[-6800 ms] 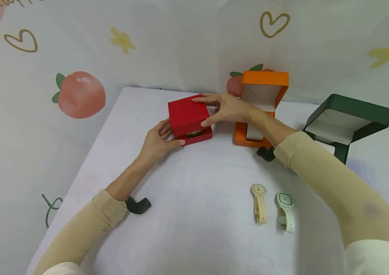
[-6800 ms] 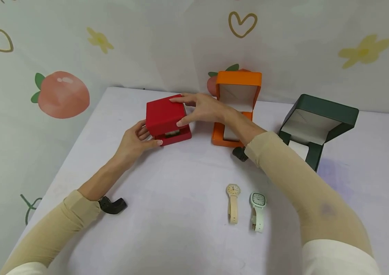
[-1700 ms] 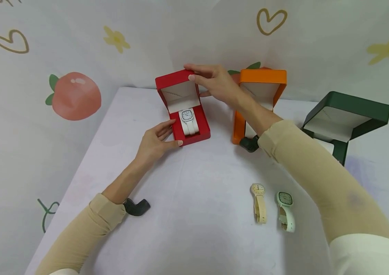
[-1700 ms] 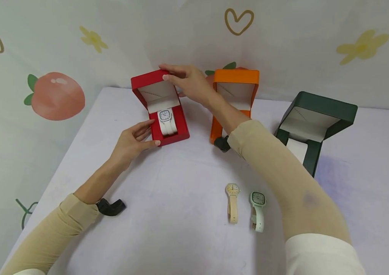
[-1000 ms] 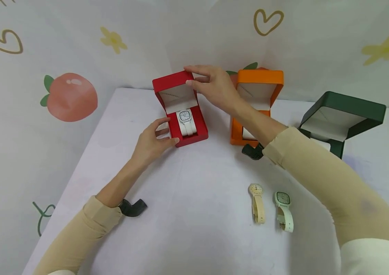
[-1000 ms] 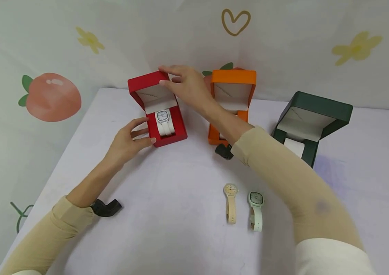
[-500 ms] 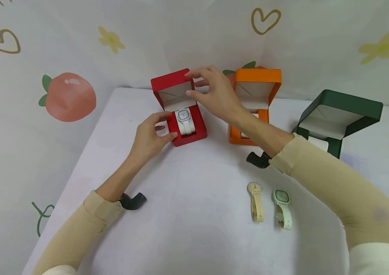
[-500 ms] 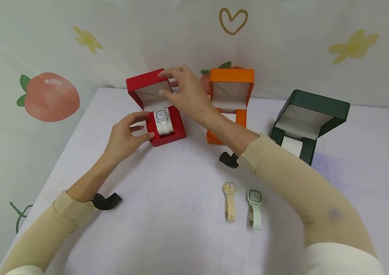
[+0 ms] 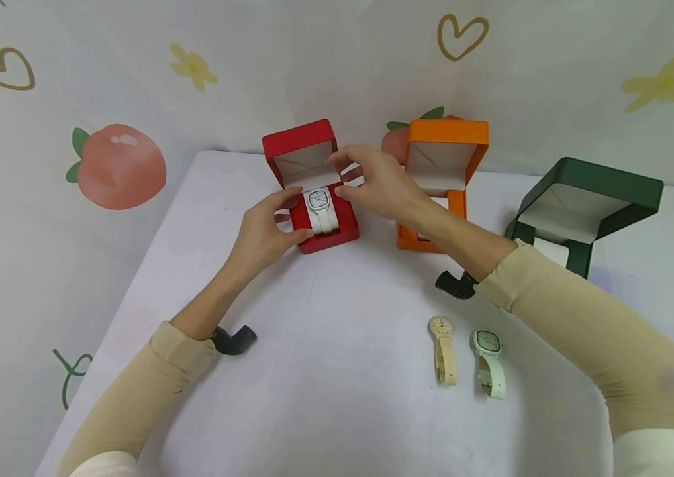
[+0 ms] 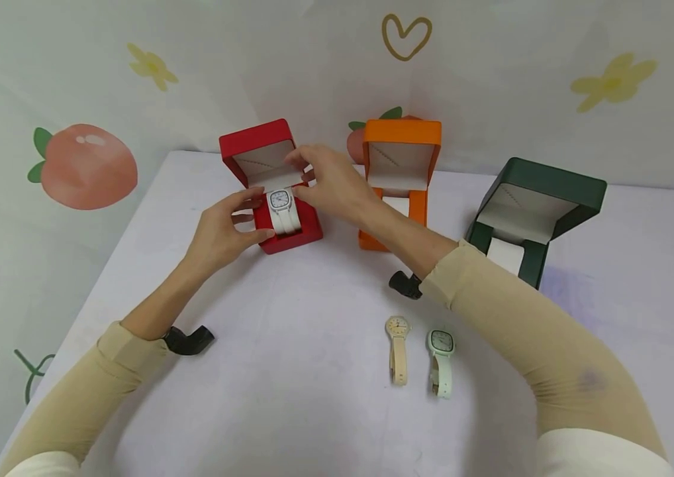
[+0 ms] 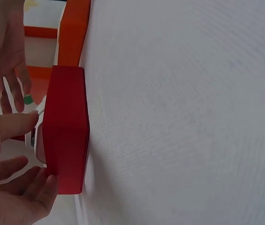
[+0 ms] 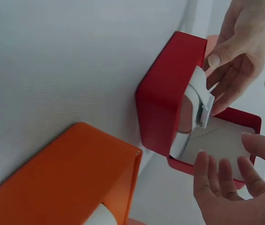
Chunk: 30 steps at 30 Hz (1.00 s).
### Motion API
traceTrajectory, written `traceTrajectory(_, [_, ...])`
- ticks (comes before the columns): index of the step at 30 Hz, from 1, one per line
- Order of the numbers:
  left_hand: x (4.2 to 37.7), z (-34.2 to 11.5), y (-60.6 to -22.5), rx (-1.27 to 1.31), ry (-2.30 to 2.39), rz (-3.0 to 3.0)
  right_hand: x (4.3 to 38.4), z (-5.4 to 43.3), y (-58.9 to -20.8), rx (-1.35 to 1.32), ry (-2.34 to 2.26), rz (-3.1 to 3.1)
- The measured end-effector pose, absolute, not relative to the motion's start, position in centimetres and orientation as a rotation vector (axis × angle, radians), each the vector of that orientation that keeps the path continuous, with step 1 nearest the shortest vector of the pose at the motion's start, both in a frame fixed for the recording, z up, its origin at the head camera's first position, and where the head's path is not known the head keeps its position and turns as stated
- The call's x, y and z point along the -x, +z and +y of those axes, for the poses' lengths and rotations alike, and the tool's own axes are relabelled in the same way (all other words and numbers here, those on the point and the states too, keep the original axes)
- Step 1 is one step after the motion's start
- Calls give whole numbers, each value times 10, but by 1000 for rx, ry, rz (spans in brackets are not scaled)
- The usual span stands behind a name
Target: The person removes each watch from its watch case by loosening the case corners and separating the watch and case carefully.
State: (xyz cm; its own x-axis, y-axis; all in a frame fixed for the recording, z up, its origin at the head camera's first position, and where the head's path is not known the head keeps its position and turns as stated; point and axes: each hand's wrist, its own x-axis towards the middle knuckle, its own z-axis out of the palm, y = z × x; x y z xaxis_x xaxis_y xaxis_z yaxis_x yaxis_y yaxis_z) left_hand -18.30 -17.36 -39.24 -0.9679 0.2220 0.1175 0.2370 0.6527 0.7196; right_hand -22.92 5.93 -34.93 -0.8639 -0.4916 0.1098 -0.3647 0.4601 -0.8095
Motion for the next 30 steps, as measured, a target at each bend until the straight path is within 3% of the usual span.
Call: traceTrajectory(30, [190, -167, -394, 378, -1174, -2959, 245, 47, -366, 777, -897, 2513])
